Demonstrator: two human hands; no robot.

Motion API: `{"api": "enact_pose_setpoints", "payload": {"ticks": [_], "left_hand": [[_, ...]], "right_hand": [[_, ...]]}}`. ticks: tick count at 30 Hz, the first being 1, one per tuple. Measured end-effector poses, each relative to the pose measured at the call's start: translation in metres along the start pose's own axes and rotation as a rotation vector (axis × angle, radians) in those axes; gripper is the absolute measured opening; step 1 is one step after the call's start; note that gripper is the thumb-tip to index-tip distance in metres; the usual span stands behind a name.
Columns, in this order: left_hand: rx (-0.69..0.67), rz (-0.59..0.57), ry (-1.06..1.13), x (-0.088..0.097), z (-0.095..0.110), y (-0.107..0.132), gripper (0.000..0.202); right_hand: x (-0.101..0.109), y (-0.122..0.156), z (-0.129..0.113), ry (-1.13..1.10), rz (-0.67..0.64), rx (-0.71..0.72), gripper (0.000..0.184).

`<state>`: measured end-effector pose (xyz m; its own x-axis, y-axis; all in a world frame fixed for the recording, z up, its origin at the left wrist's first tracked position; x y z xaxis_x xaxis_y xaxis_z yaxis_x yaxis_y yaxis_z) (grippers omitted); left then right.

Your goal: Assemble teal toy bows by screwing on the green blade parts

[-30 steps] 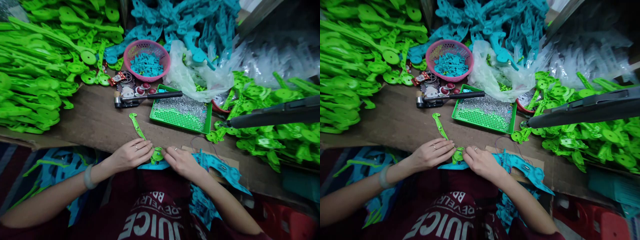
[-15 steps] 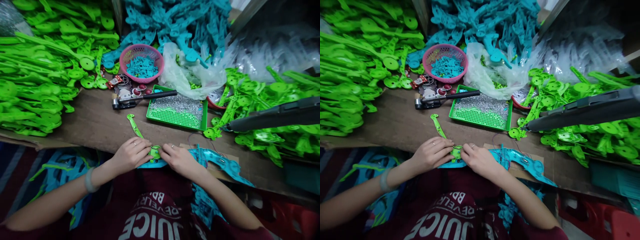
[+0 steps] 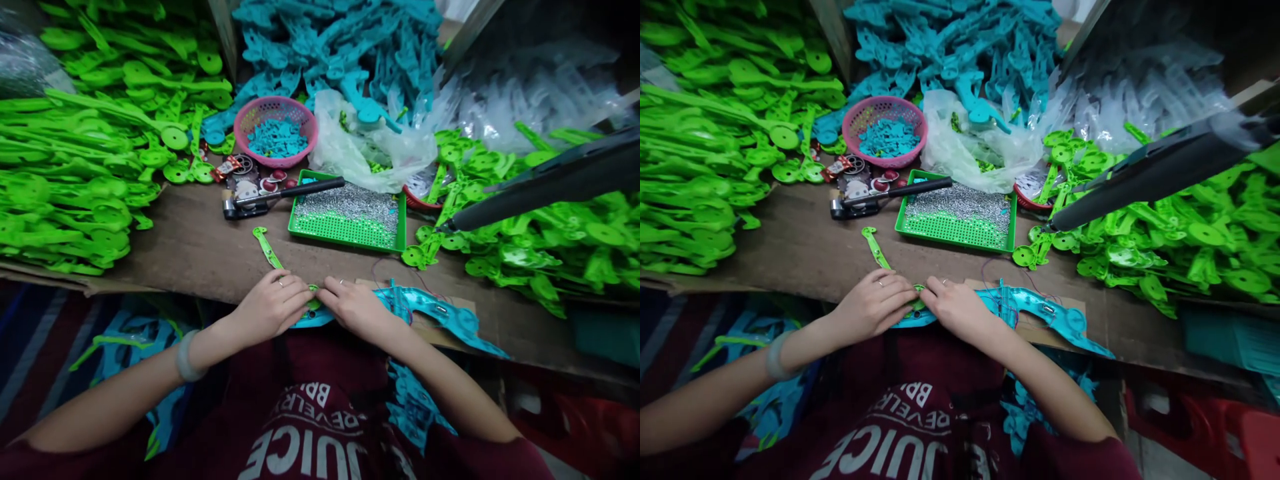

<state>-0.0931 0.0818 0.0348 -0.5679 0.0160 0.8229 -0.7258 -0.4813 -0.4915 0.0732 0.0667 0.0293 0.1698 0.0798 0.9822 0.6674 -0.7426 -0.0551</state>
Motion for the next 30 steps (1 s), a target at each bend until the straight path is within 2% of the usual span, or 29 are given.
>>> {"api": "enact_pose_setpoints", "payload": {"ticks": [5, 8, 10, 13, 17, 22, 25, 28, 30], "left_hand": [[0.074, 0.022, 0.043, -0.001, 0.003, 0.007, 0.042], [0.139, 0.09, 0.061, -0.002, 0.002, 0.014, 0.039], [0.182, 0.126, 0.088, -0.003, 0.001, 0.017, 0.035], [0.202, 0.123, 0.121, -0.005, 0.001, 0.017, 0.03], [0.109, 0.112, 0.073, -0.005, 0.006, 0.015, 0.022], [0.022, 0.132, -0.046, -0.004, 0.011, 0.015, 0.017], [-0.017, 0.089, -0.12, -0.003, 0.02, 0.014, 0.017], [-0.037, 0.012, -0.263, -0.002, 0.035, 0.012, 0.025], [0.008, -0.026, -0.346, -0.003, 0.046, 0.01, 0.027]], "right_hand": [[0.008, -0.007, 0.001, -0.107, -0.012, -0.283, 0.015], [0.008, -0.011, -0.01, -0.256, 0.016, -0.417, 0.012], [0.005, -0.012, -0.021, -0.315, 0.046, -0.399, 0.009], [0.002, -0.005, -0.032, -0.298, 0.096, -0.298, 0.01], [0.002, 0.012, -0.015, -0.226, 0.162, -0.379, 0.016], [-0.004, 0.016, 0.004, -0.355, 0.176, -0.482, 0.012], [-0.007, 0.014, 0.005, -0.271, 0.139, -0.403, 0.014], [-0.005, 0.013, 0.0, -0.112, 0.085, -0.208, 0.017], [-0.001, 0.015, -0.003, -0.037, 0.059, -0.103, 0.016]]}}
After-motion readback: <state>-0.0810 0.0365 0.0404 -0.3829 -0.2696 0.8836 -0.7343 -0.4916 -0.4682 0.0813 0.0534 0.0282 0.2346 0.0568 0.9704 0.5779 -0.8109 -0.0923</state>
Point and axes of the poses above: each hand's wrist, its own y-axis away from the middle knuckle, its own x-axis out of the back of the hand, z = x × y, the point moved 4 cm from there along -y, towards the middle knuckle, and after that the axes turned 10 degrees about z, right-handed, at the moved point
